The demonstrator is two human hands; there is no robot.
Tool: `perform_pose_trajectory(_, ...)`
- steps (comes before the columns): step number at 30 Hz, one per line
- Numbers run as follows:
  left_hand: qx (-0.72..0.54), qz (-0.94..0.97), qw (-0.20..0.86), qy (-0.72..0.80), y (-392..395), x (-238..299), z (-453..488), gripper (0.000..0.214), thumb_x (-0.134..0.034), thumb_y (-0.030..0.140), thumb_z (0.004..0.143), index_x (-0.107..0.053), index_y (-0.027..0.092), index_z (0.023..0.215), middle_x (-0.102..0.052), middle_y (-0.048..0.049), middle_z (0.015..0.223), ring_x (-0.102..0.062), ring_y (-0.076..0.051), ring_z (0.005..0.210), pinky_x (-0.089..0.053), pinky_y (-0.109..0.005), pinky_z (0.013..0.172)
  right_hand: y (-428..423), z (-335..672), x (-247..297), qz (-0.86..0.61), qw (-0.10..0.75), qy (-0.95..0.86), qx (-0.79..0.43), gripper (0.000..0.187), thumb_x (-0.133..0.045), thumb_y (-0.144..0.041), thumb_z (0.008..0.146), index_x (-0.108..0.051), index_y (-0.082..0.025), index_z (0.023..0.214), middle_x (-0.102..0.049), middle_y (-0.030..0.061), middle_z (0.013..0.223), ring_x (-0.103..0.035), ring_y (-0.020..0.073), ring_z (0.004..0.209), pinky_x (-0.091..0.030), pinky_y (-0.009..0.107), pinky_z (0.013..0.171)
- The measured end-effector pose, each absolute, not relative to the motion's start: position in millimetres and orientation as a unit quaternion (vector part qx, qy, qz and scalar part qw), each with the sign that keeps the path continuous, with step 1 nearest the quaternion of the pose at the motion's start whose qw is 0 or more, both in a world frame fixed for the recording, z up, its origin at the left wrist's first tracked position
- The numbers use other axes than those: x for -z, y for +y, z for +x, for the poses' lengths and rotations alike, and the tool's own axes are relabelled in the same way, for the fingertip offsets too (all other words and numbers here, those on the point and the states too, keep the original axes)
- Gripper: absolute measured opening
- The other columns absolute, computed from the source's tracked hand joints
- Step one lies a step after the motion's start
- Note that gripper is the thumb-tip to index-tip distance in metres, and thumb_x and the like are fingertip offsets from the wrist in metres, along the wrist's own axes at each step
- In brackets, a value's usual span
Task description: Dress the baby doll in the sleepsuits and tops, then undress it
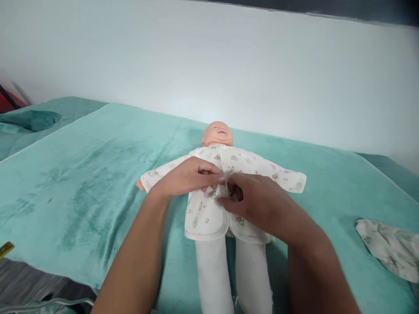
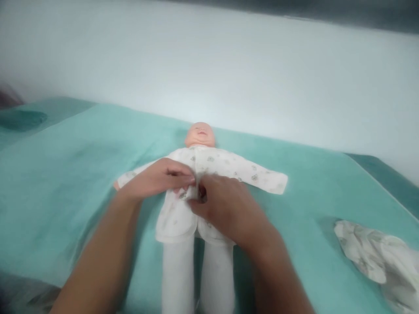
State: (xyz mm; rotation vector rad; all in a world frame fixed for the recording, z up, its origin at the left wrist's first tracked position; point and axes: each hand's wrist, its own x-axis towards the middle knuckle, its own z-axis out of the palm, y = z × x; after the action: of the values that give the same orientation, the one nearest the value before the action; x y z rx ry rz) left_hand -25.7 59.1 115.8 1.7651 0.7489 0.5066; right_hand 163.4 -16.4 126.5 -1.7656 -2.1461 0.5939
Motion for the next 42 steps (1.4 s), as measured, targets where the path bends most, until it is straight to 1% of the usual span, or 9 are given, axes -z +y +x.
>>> perform_pose_trajectory(4, -0.169, 0.76, 0.548, 0.306, 58.7, -116.4, -26.5, 0.021, -0.067, 0.037, 0.08, -0.072, 0.018, 0.074, -0.063, -0.0006, 0.062, -0.055, -0.01, 0.057, -0.042, -0.021, 0.051, -18.7, 166.7, -124.6, -0.599, 0.154, -0.761, -0.195, 0.029, -0.058, -0.032, 0.084, -0.044, -0.022, 0.061, -0.054, -0.0012, 0.058, -0.041, 0.0123, 0.051, -0.026, 0.03, 0.047)
perform_pose_trajectory(11, -0.143, 0.761, 0.542, 0.327, 56.6, -117.2, -24.9, 0.015, -0.066, 0.033, 0.079, -0.071, 0.019, 0.076, -0.065, -0.0001, 0.061, -0.055, -0.01, 0.053, -0.042, -0.02, 0.047, -12.9, 175.1, -125.9, -0.583, 0.173, -0.74, -0.288, 0.033, -0.053, -0.041, 0.091, -0.047, -0.021, 0.065, -0.047, -0.0031, 0.061, -0.039, 0.0115, 0.057, -0.028, 0.027, 0.048)
perform_pose_trajectory(19, -0.242, 0.713, 0.575, 0.319, 57.9, -107.1, -23.9, 0.013, -0.065, 0.03, 0.082, -0.062, 0.018, 0.077, -0.059, 0.0028, 0.059, -0.051, -0.008, 0.049, -0.04, -0.021, 0.047, -0.8, 176.5, -111.5, -0.551, 0.355, -0.655, -0.376, 0.033, -0.056, -0.043, 0.09, -0.047, -0.021, 0.068, -0.04, -0.004, 0.065, -0.037, 0.0111, 0.062, -0.03, 0.027, 0.056)
perform_pose_trajectory(22, -0.356, 0.673, 0.554, 0.338, 59.9, -99.4, -18.8, 0.015, -0.064, 0.033, 0.084, -0.06, 0.019, 0.081, -0.056, 0.0047, 0.062, -0.05, -0.007, 0.048, -0.038, -0.021, 0.049, 2.4, 172.7, -105.6, -0.592, 0.394, -0.626, -0.32, 0.025, -0.059, -0.041, 0.088, -0.052, -0.022, 0.074, -0.044, -0.0044, 0.066, -0.04, 0.0112, 0.06, -0.033, 0.028, 0.057)
perform_pose_trajectory(27, -0.395, 0.705, 0.442, 0.389, 62.2, -89.4, -7.9, 0.016, -0.062, 0.032, 0.085, -0.069, 0.021, 0.094, -0.061, 0.0022, 0.075, -0.05, -0.009, 0.058, -0.04, -0.024, 0.057, 2.7, 162.5, -102.2, -0.633, 0.341, -0.675, -0.163, 0.025, -0.072, -0.042, 0.076, -0.059, -0.024, 0.088, -0.061, -0.0012, 0.087, -0.053, 0.0145, 0.069, -0.041, 0.03, 0.063)
perform_pose_trajectory(30, -0.407, 0.738, 0.369, 0.393, 63.9, -84.7, -3.1, 0.019, -0.059, 0.032, 0.088, -0.073, 0.023, 0.095, -0.064, -0.0005, 0.085, -0.054, -0.012, 0.071, -0.043, -0.026, 0.067, 2.6, 158.1, -101.2, -0.643, 0.314, -0.689, -0.119, 0.018, -0.067, -0.039, 0.079, -0.059, -0.024, 0.087, -0.062, -0.0002, 0.089, -0.053, 0.0148, 0.068, -0.039, 0.03, 0.061)
perform_pose_trajectory(33, -0.428, 0.743, 0.32, 0.403, 65.9, -81.1, 0.2, 0.018, -0.059, 0.029, 0.088, -0.072, 0.022, 0.096, -0.061, 0.0, 0.082, -0.053, -0.013, 0.073, -0.043, -0.027, 0.071, 4.5, 156.8, -99.3, -0.654, 0.34, -0.668, -0.101, 0.012, -0.061, -0.034, 0.083, -0.059, -0.023, 0.086, -0.062, 0.0004, 0.087, -0.053, 0.0143, 0.067, -0.039, 0.03, 0.062)
perform_pose_trajectory(37, -0.437, 0.732, 0.327, 0.407, 65.8, -81.3, 2.1, 0.018, -0.058, 0.034, 0.089, -0.067, 0.019, 0.084, -0.061, 0.0001, 0.081, -0.053, -0.013, 0.075, -0.041, -0.027, 0.07, 9.9, 161.1, -99.5, -0.643, 0.406, -0.623, -0.182, 0.019, -0.059, -0.04, 0.086, -0.065, -0.022, 0.088, -0.066, 0.0005, 0.084, -0.056, 0.0157, 0.071, -0.041, 0.031, 0.068)
perform_pose_trajectory(42, -0.412, 0.721, 0.378, 0.41, 64.2, -86.1, 2.6, 0.021, -0.063, 0.04, 0.086, -0.07, 0.02, 0.085, -0.063, -0.0007, 0.086, -0.053, -0.014, 0.077, -0.039, -0.028, 0.068, 19.5, 167.2, -104.3, -0.638, 0.411, -0.584, -0.288, 0.02, -0.062, -0.04, 0.082, -0.069, -0.022, 0.077, -0.062, -0.0016, 0.07, -0.051, 0.0141, 0.064, -0.035, 0.029, 0.06)
